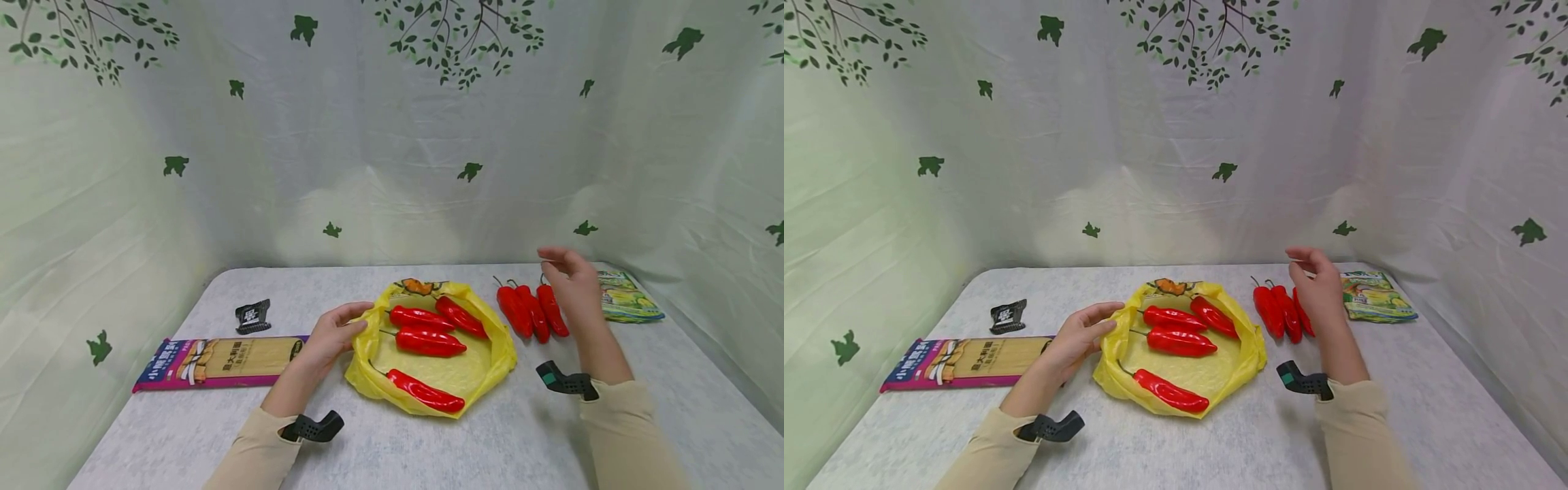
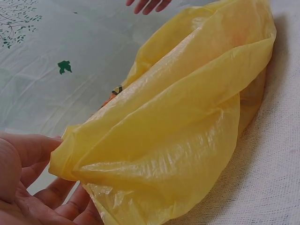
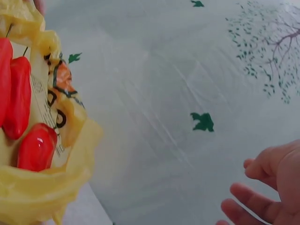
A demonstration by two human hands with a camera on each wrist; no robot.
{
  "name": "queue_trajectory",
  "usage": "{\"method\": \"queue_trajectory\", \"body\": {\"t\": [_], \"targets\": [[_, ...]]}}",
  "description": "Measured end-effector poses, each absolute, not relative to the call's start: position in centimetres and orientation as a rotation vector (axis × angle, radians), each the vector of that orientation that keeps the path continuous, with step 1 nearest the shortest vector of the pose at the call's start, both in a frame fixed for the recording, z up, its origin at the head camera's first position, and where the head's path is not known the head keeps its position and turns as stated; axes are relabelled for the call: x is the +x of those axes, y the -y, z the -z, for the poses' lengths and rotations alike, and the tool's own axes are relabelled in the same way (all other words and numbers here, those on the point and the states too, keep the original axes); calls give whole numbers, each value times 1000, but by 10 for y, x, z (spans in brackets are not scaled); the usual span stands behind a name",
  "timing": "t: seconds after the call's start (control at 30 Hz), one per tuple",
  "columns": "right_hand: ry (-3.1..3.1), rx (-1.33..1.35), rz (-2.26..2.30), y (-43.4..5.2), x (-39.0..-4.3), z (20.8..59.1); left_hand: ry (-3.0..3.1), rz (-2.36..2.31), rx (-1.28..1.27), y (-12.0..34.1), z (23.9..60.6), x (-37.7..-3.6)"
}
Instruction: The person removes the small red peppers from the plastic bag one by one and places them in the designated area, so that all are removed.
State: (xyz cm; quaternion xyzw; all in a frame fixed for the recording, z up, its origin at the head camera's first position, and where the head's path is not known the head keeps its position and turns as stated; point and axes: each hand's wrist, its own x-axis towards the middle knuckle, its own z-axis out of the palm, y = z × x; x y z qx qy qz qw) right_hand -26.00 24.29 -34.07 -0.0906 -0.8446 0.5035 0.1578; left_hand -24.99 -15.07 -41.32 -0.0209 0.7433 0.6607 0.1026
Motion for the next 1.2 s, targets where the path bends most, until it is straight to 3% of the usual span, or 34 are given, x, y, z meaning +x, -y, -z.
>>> {"method": "queue_trajectory", "body": {"t": [0.83, 1.2], "targets": [[2824, 652, -1373, -198, -248, 339, -2203, -1950, -36, 152, 413, -250], [2929, 820, -1478, -175, -247, 354, -2201, -1945, -42, 152, 411, -248]]}}
